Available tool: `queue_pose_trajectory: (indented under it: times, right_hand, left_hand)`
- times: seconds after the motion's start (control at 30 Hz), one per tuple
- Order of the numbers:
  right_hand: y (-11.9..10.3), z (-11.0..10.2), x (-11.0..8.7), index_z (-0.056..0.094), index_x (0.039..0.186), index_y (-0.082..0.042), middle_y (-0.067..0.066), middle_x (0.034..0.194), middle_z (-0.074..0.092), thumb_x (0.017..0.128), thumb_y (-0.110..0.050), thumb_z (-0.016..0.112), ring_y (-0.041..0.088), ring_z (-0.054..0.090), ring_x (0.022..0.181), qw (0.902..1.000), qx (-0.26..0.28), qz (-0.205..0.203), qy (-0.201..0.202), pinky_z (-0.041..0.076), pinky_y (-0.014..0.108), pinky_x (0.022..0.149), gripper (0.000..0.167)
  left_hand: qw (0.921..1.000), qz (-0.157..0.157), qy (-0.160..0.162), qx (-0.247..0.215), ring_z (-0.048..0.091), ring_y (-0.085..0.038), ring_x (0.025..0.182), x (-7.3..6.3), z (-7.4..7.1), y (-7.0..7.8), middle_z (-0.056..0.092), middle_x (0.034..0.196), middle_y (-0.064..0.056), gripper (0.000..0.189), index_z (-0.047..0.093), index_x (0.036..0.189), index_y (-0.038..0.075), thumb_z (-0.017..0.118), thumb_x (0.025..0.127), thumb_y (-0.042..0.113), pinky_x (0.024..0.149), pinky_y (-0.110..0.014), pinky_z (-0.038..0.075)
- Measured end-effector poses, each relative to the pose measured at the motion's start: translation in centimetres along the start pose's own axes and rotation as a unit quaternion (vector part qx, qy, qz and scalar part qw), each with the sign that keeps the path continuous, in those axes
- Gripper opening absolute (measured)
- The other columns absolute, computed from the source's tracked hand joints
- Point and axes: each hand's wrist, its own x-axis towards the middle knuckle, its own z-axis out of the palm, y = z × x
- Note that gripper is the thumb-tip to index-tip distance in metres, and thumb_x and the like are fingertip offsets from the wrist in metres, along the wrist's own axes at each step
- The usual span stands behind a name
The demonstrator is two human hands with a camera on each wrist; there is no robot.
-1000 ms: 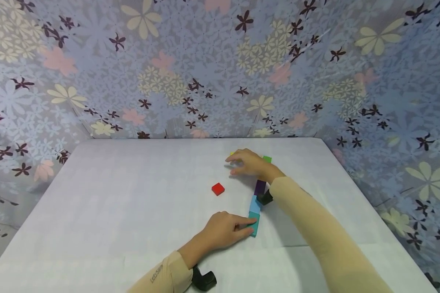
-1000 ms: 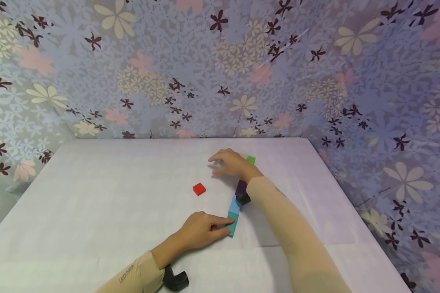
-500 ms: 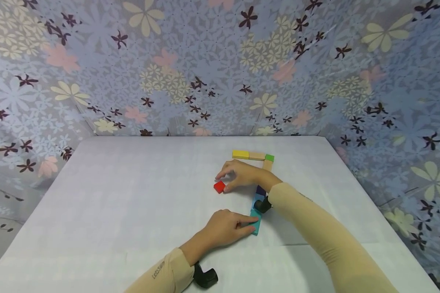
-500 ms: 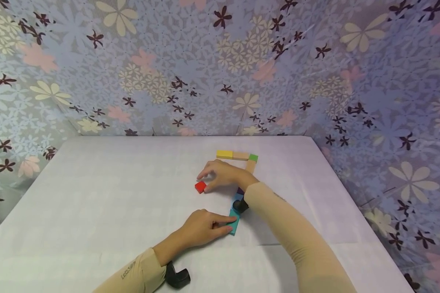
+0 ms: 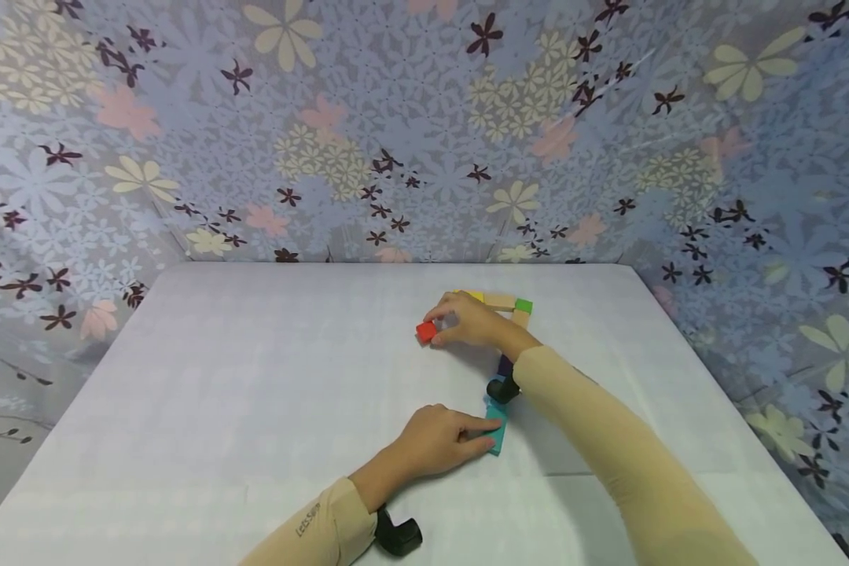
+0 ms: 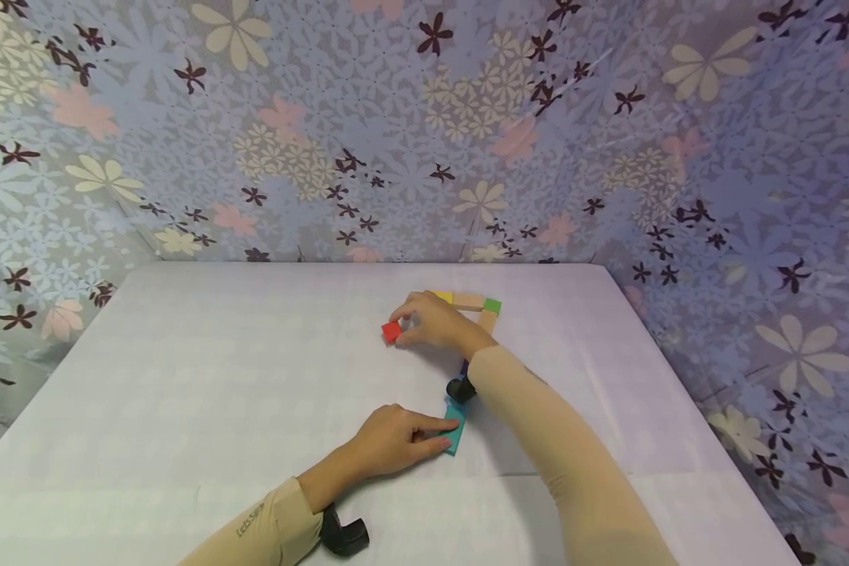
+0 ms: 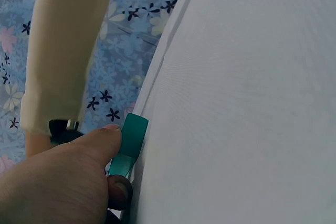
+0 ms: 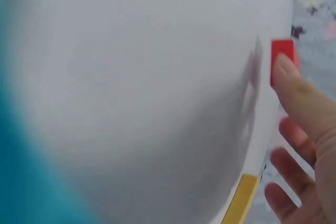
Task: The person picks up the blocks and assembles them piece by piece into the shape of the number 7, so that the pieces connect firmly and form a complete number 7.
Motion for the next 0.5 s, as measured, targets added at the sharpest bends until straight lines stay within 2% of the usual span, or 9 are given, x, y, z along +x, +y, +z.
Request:
queue_pose_trajectory:
  times: [0.13,0.23,0.5]
  right_hand:
    - [0.6,-0.8,1.2,0.07,0.124,-0.024,0.004,0.121,0.058,0.085,-0.033,0.079,0.025,0.047,0.118,0.9969,-0.025,0.047,0.058,0.038,0.047,0.105,0.041]
    - [1.2,-1.2,2.0,0.07,0.124,-0.024,0.006,0.125,0.056,0.086,-0.035,0.078,0.029,0.046,0.122,0.9928,-0.042,0.075,0.084,0.037,0.05,0.106,0.041]
    - [2.3,-1.3,2.9,0.069,0.126,-0.02,0.01,0.13,0.053,0.087,-0.034,0.076,0.033,0.045,0.125,0.9875,-0.06,0.108,0.098,0.035,0.051,0.108,0.041]
  left_hand:
    - [1.0,0.0,0.004,0.002,0.03,0.002,0.043,-0.1,0.0,-0.1,0.042,0.047,0.016,0.032,0.066,0.127,0.041,0.062,0.096,0.045,0.048,-0.018,0.029]
    - [0.9999,0.005,0.011,0.003,0.03,0.003,0.043,-0.2,0.0,-0.2,0.043,0.047,0.016,0.032,0.066,0.127,0.041,0.062,0.096,0.044,0.047,-0.018,0.028]
    - [0.9996,0.02,0.02,0.007,0.03,0.005,0.042,-0.3,0.1,-0.5,0.044,0.047,0.017,0.032,0.067,0.127,0.039,0.061,0.096,0.045,0.045,-0.016,0.027]
